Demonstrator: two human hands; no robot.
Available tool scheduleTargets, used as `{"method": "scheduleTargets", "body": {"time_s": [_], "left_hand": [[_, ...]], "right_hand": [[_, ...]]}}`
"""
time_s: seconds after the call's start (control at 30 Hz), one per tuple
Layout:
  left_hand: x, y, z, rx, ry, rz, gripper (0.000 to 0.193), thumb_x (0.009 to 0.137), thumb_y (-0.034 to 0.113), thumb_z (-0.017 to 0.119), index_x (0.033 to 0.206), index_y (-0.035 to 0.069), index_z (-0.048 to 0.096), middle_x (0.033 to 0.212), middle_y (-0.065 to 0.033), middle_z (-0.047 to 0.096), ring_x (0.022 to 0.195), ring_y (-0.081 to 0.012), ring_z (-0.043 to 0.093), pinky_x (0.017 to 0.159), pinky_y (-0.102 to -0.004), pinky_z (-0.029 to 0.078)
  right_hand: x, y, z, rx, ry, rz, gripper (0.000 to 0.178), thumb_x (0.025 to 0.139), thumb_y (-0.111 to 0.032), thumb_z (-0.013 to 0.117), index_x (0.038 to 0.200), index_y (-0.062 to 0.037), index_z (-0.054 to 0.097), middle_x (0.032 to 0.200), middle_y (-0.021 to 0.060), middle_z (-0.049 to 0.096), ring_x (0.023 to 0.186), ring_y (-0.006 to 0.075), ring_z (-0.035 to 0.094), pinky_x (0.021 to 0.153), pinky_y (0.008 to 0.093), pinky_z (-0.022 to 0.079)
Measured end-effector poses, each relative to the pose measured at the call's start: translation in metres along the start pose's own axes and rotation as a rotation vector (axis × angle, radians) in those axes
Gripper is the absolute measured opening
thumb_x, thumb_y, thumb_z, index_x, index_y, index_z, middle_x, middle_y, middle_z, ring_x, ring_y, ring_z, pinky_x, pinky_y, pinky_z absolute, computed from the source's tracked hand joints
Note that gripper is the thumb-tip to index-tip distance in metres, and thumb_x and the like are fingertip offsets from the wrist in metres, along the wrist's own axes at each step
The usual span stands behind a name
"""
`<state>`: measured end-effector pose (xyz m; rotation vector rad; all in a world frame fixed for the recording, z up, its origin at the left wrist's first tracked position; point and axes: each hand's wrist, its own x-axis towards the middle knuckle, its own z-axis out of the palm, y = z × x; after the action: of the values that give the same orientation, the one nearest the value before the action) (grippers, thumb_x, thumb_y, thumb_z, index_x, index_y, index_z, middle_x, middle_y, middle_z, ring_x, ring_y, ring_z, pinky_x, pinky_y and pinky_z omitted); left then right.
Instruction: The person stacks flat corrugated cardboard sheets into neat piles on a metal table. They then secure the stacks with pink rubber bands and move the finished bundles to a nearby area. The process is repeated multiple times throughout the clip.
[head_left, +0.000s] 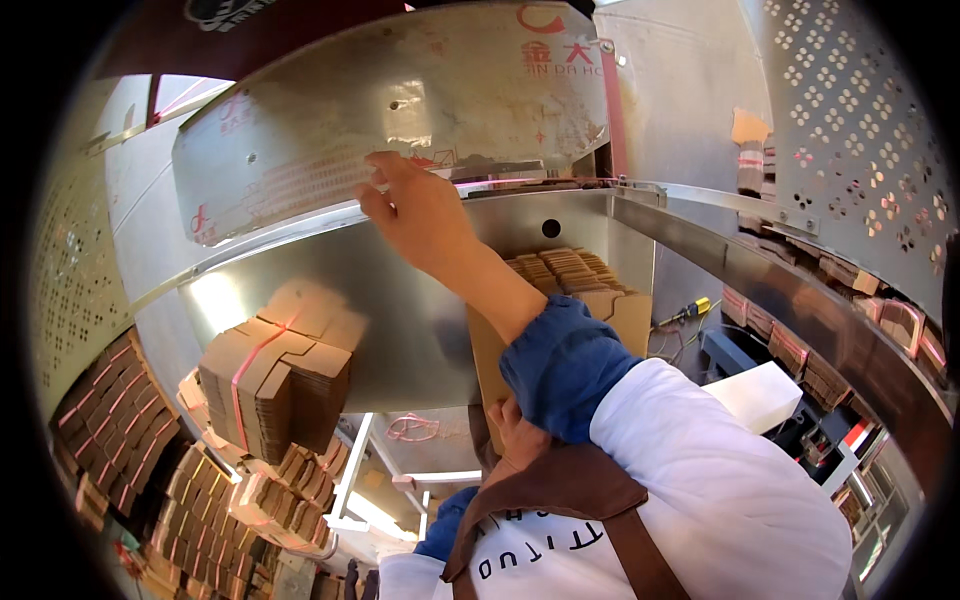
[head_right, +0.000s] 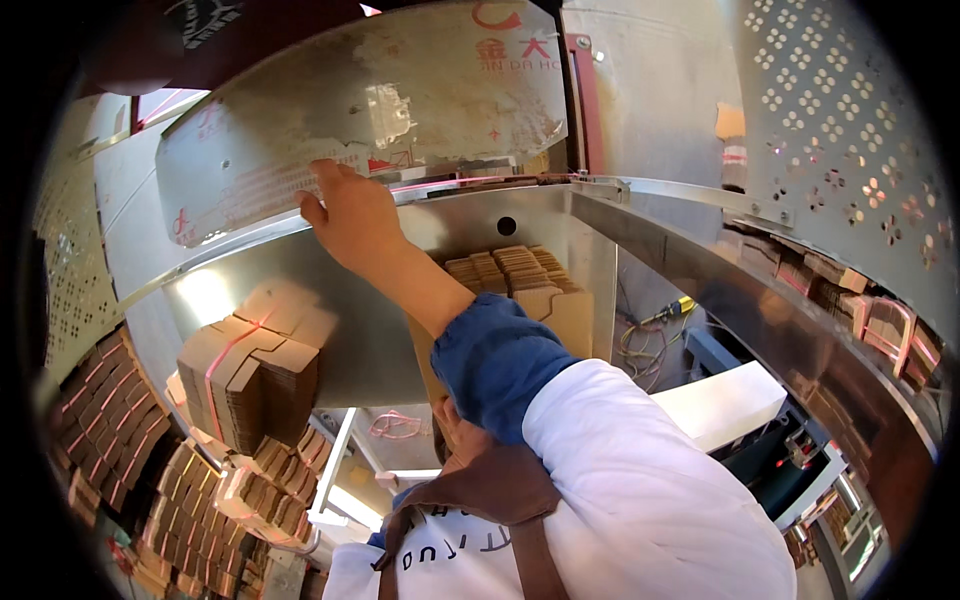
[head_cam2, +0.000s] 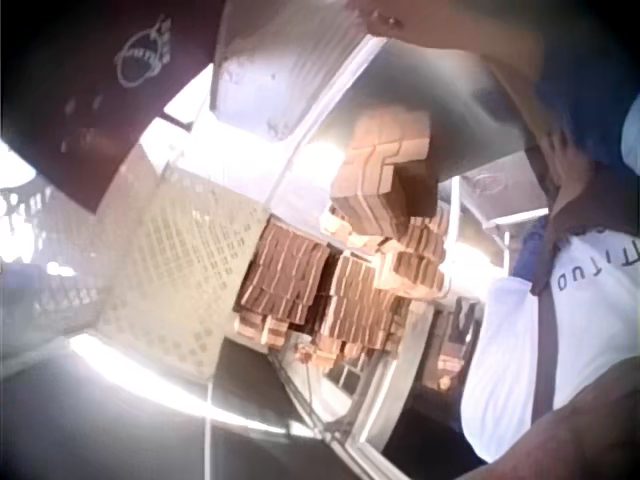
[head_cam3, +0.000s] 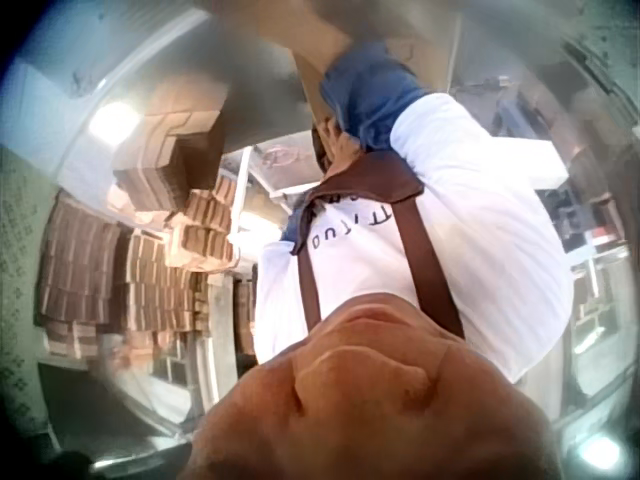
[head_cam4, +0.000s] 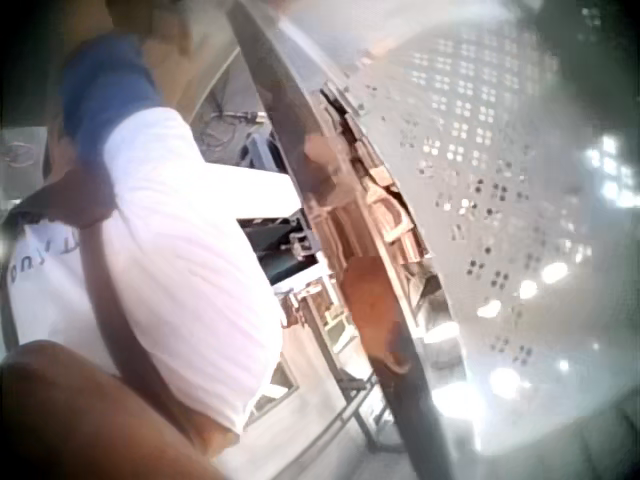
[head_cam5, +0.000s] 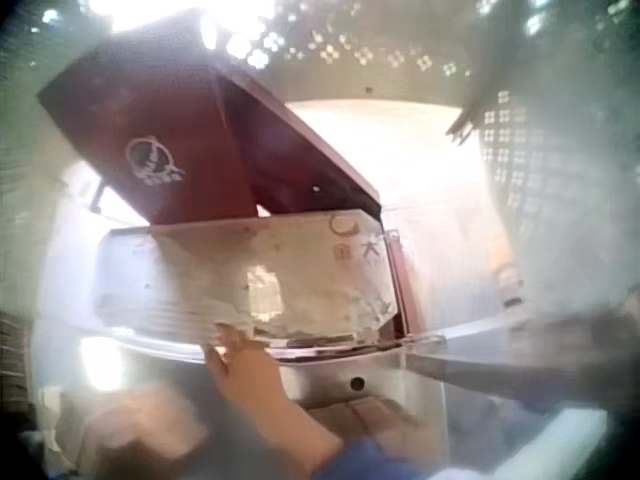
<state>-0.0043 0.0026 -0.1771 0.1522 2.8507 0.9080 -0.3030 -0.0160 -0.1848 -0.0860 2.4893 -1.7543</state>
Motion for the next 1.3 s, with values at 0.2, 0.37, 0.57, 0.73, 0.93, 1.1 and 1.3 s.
{"method": "scheduleTargets", "body": {"time_s": [0.2,0.37,0.57,0.73,0.93,1.1,1.3], "left_hand": [[0.0,-0.005,0.014,-0.051,-0.024,-0.107,0.04,0.071,0.025,0.067,0.11,0.019,0.065,0.132,-0.0024,0.05,0.118,-0.0288,0.042,0.089,-0.0495,0.03],[0.002,-0.011,0.031,-0.124,0.062,-0.256,0.04,0.072,0.024,0.066,0.111,0.019,0.065,0.134,-0.0026,0.049,0.118,-0.0281,0.042,0.089,-0.0488,0.03],[0.008,-0.007,0.015,0.131,0.039,0.089,0.05,0.07,0.029,0.068,0.118,0.016,0.062,0.137,-0.0042,0.049,0.12,-0.0282,0.042,0.09,-0.0466,0.031],[0.042,0.026,-0.033,0.1,0.027,0.082,0.055,0.08,0.041,0.067,0.128,0.017,0.058,0.138,-0.0081,0.047,0.12,-0.0328,0.041,0.096,-0.0475,0.032],[0.036,0.035,-0.033,0.182,0.051,0.134,0.057,0.082,0.046,0.065,0.132,0.021,0.055,0.141,-0.0091,0.043,0.121,-0.0331,0.041,0.099,-0.0481,0.032],[0.032,0.037,-0.038,0.242,0.03,0.135,0.055,0.083,0.044,0.064,0.132,0.021,0.056,0.142,-0.0092,0.043,0.123,-0.033,0.04,0.1,-0.048,0.032],[0.027,0.02,-0.037,0.208,0.061,0.167,0.055,0.084,0.044,0.064,0.132,0.02,0.056,0.142,-0.0091,0.042,0.123,-0.0332,0.039,0.1,-0.0477,0.032]], "right_hand": [[0.014,0.001,-0.015,-0.15,0.062,-0.191,0.037,0.086,-0.024,0.064,0.115,-0.0019,0.056,0.087,0.017,0.064,0.079,0.0371,0.062,0.073,0.043,0.05],[0.021,0.012,-0.008,-0.108,0.074,-0.241,0.035,0.086,-0.021,0.065,0.114,-0.0027,0.057,0.088,0.0174,0.063,0.079,0.0368,0.062,0.074,0.0435,0.05],[0.008,-0.022,-0.056,0.042,-0.023,-0.363,0.033,0.091,-0.02,0.061,0.118,0.0002,0.058,0.105,0.0184,0.066,0.094,0.0317,0.065,0.078,0.0407,0.052],[-0.094,0.0,-0.181,-0.154,-0.069,-0.256,0.036,0.098,-0.022,0.053,0.125,0.0019,0.055,0.119,0.0143,0.063,0.107,0.0239,0.062,0.091,0.0349,0.049],[-0.222,0.215,-0.206,0.335,0.078,0.752,0.048,0.099,-0.041,0.045,0.119,0.0007,0.059,0.108,0.0182,0.067,0.099,0.0306,0.065,0.084,0.0371,0.049],[-0.229,0.252,-0.156,-0.093,0.003,0.654,0.064,0.094,-0.056,0.042,0.106,0.0023,0.066,0.096,0.0261,0.067,0.095,0.0407,0.063,0.084,0.0426,0.047],[-0.231,0.286,-0.137,0.1,0.018,0.667,0.068,0.094,-0.057,0.039,0.105,0.0051,0.065,0.097,0.0294,0.065,0.096,0.0423,0.062,0.085,0.0441,0.047]]}}
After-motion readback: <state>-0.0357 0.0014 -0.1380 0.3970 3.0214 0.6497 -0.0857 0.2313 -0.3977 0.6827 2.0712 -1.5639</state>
